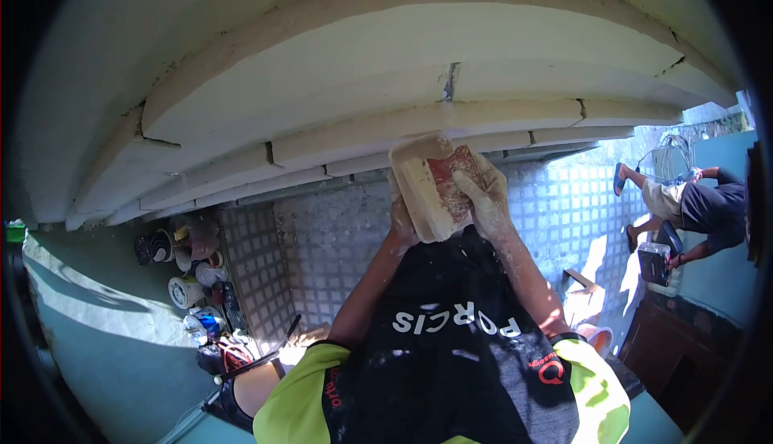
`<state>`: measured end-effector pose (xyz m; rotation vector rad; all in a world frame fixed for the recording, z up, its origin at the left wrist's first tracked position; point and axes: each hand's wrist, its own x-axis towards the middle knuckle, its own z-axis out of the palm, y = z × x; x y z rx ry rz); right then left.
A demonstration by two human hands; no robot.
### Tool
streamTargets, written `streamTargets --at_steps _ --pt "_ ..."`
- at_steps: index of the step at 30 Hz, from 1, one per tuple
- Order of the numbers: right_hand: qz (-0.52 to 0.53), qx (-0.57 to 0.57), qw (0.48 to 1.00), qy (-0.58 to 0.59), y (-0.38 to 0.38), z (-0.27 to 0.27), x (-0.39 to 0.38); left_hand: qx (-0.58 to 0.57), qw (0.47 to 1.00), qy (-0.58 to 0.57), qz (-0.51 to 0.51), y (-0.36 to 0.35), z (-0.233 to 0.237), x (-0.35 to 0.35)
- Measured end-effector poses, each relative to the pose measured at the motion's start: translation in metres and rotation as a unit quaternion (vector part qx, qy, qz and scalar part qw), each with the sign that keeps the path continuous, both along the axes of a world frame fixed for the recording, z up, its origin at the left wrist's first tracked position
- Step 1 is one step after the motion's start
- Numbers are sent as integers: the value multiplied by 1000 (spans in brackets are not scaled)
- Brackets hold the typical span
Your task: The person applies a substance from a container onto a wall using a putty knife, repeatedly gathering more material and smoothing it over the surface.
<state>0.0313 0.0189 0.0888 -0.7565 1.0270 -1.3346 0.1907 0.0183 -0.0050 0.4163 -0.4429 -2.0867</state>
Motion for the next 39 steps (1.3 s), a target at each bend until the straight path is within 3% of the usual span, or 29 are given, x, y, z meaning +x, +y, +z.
streamTargets --at_steps 2,8,11,14,16,20,23,27,29,31,35,37,39 --pt "-5 10 994 -107 2 4 -9 -9 999 35 -25 1 -3 0" --pt "-62 38 977 -200 16 11 -32 53 992 -117 -2 15 10 7" --pt "-87 36 962 -257 26 -2 -48 13 1000 7 -1 18 9 9" --pt "-112 12 954 -277 36 -12 -64 9 989 -149 24 21 3 12" --pt "-152 13 949 -277 38 -10 -75 -2 993 -115 7 21 -5 13" --pt "-272 -17 957 -99 40 -1 -105 24 993 -118 18 24 -4 3" --pt "-354 35 930 91 41 9 -147 -29 972 -234 24 27 -12 -5" --pt "-471 -69 814 332 15 16 -226 -13 991 -131 36 28 -22 -22" --pt "-510 -115 753 400 -7 21 -273 22 993 -102 46 32 -14 -35" --pt "-558 -130 700 427 -31 35 -304 5 990 -131 52 35 -8 -46" --pt "-562 -164 686 433 -63 41 -352 3 986 -149 72 43 -8 -61" --pt "-544 -189 685 445 -78 60 -338 23 988 -132 80 45 -15 -66" --pt "-513 -136 701 476 -76 56 -323 26 987 -127 90 48 -21 -71"
